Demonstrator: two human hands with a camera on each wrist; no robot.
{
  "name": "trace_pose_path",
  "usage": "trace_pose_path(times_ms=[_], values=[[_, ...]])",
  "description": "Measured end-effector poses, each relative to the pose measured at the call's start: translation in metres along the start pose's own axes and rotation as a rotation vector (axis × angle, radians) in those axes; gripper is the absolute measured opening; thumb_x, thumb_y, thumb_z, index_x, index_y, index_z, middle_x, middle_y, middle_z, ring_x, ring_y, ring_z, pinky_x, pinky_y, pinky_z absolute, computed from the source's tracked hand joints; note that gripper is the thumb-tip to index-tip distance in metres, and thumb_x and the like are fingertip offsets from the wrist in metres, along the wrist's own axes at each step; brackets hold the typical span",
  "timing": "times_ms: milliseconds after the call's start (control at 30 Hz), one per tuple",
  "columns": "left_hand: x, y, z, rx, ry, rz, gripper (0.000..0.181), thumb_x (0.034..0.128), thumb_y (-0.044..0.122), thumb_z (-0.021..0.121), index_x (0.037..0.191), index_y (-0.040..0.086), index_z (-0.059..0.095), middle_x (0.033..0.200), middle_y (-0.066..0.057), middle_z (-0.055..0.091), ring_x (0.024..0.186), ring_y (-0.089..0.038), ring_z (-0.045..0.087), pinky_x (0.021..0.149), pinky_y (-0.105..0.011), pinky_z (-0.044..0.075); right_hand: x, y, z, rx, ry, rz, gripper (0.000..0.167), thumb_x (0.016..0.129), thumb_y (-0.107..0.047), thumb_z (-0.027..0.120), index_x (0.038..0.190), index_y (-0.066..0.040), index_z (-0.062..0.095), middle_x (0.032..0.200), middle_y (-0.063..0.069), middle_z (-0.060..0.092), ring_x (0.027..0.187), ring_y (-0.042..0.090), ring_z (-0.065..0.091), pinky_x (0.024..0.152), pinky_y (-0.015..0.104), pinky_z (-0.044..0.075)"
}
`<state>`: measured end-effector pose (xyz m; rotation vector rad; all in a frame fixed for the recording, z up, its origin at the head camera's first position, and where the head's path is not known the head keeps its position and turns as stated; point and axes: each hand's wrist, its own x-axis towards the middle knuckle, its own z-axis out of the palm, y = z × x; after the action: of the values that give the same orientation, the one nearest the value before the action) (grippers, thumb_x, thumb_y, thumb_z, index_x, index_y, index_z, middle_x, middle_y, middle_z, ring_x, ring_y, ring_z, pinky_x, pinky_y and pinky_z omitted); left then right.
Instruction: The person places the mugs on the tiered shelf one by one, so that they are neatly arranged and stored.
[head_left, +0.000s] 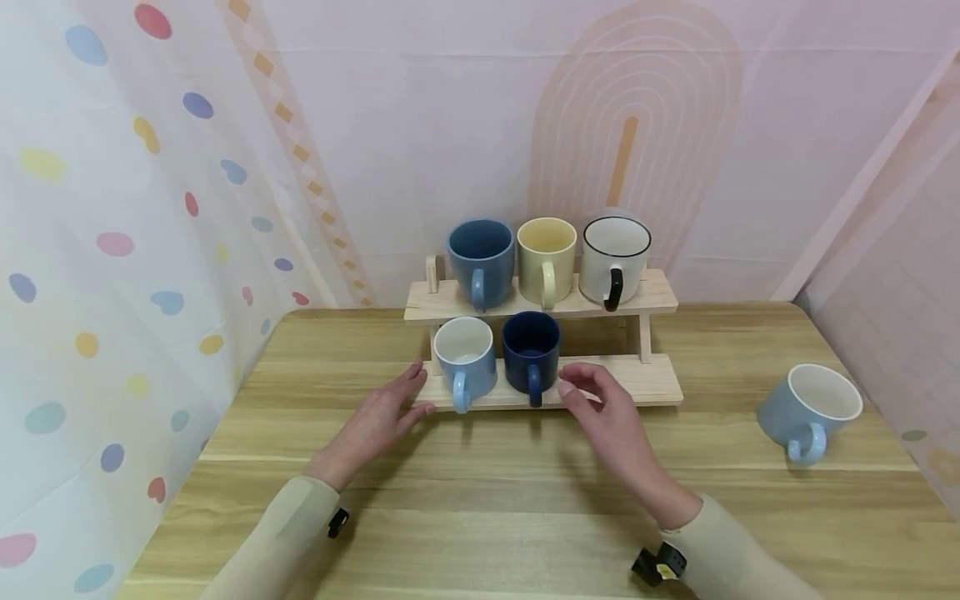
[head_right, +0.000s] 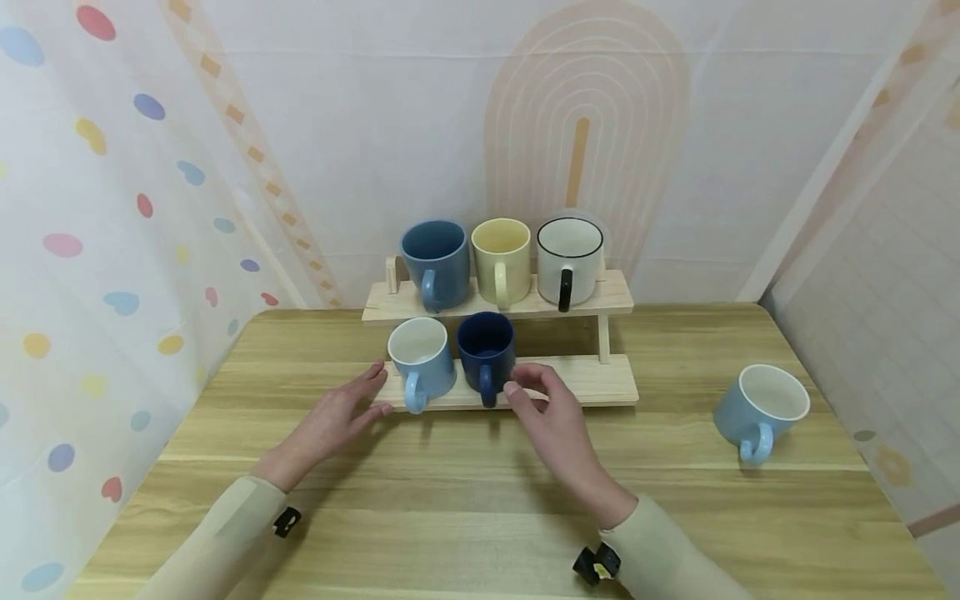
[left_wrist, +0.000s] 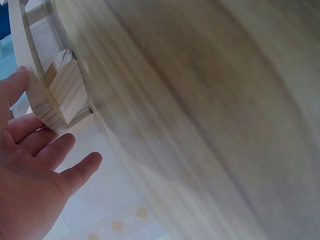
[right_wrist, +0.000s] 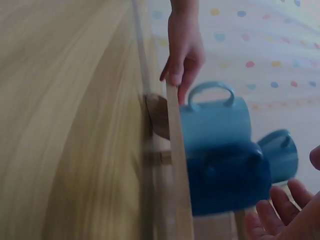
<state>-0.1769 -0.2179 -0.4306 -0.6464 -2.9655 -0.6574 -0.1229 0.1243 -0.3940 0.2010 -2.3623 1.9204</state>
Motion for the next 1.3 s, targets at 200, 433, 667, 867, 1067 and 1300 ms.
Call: trace_pose_path(times_ms=[200, 433, 667, 867, 1067, 1300], values=[[0.0, -0.001, 0.001, -0.006, 0.003, 0.009, 0.065, 0.1012, 0.029, 0.069, 0.15, -0.007, 0.046, 0.161, -0.024, 0.037, 0.142, -0.042, 0.045, 0.113, -0.057, 0.041, -0.012, -0.003, -0.034, -0.104, 0.052, -0.069, 0.029, 0.106, -0.027, 0.062, 0.125, -0.006, 0.069, 0.129, 0.007, 0.069, 0.112, 0.021, 0.067, 0.09, 0.021, 0.053], [0.0, -0.002, 0.001, -0.013, 0.014, 0.015, 0.065, 0.1011, 0.028, 0.07, 0.15, -0.007, 0.046, 0.16, -0.025, 0.037, 0.141, -0.042, 0.045, 0.113, -0.057, 0.041, -0.025, -0.01, -0.073, -0.243, 0.128, -0.084, 0.03, 0.107, -0.032, 0.06, 0.126, -0.01, 0.07, 0.129, 0.002, 0.069, 0.106, 0.004, 0.064, 0.085, 0.016, 0.051], [-0.001, -0.003, 0.001, -0.019, 0.006, -0.001, 0.065, 0.1017, 0.029, 0.069, 0.151, -0.005, 0.045, 0.161, -0.023, 0.036, 0.142, -0.042, 0.044, 0.113, -0.057, 0.04, -0.032, -0.008, -0.11, -0.285, 0.214, -0.193, 0.024, 0.107, -0.017, 0.06, 0.126, -0.005, 0.07, 0.118, -0.014, 0.07, 0.104, 0.0, 0.062, 0.084, 0.011, 0.048], [0.0, -0.002, 0.002, -0.026, 0.007, 0.0, 0.065, 0.1014, 0.029, 0.069, 0.152, -0.004, 0.045, 0.162, -0.023, 0.035, 0.143, -0.041, 0.044, 0.113, -0.057, 0.041, -0.04, -0.003, -0.143, -0.321, 0.294, -0.22, 0.021, 0.105, -0.009, 0.061, 0.122, 0.0, 0.07, 0.113, -0.022, 0.07, 0.1, -0.005, 0.061, 0.082, 0.006, 0.046], [0.0, -0.003, 0.003, -0.026, 0.017, 0.004, 0.065, 0.1008, 0.029, 0.07, 0.151, -0.005, 0.046, 0.162, -0.022, 0.037, 0.142, -0.041, 0.045, 0.113, -0.057, 0.041, -0.05, 0.006, -0.172, -0.361, 0.344, -0.196, 0.021, 0.104, -0.008, 0.063, 0.122, 0.002, 0.069, 0.111, -0.027, 0.069, 0.1, -0.008, 0.06, 0.083, 0.006, 0.044], [0.0, -0.003, 0.003, -0.032, 0.013, 0.002, 0.065, 0.1013, 0.029, 0.069, 0.152, -0.005, 0.046, 0.162, -0.022, 0.036, 0.142, -0.041, 0.045, 0.113, -0.057, 0.041, -0.064, 0.02, -0.206, -0.378, 0.378, -0.104, 0.019, 0.103, -0.011, 0.064, 0.12, -0.011, 0.073, 0.11, -0.033, 0.066, 0.098, -0.013, 0.059, 0.079, 0.002, 0.04]])
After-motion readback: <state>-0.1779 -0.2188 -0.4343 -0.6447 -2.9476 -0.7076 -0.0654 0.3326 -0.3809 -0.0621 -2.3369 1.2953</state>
